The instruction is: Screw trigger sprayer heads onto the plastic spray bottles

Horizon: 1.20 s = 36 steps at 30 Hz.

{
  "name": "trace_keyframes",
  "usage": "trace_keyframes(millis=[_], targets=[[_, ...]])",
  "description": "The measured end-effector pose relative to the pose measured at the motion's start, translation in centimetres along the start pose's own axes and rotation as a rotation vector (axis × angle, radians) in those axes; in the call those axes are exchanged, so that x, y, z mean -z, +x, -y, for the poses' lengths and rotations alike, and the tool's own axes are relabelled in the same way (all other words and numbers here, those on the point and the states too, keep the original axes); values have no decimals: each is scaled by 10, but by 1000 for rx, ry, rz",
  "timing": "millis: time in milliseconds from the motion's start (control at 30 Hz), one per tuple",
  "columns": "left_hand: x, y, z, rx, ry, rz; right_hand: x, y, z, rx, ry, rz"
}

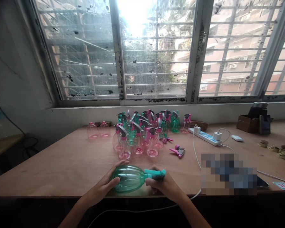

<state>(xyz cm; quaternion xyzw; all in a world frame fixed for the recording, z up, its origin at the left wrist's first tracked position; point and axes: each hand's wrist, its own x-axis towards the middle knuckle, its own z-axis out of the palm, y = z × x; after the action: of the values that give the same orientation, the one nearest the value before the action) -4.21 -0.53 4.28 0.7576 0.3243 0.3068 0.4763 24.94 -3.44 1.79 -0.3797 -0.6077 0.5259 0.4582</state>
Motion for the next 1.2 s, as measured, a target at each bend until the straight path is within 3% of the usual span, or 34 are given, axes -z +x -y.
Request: trace_keyframes(millis=[1200], targets=[[-5,-1,-6,-20,-78,24,1,1,-3,5,5,-24]])
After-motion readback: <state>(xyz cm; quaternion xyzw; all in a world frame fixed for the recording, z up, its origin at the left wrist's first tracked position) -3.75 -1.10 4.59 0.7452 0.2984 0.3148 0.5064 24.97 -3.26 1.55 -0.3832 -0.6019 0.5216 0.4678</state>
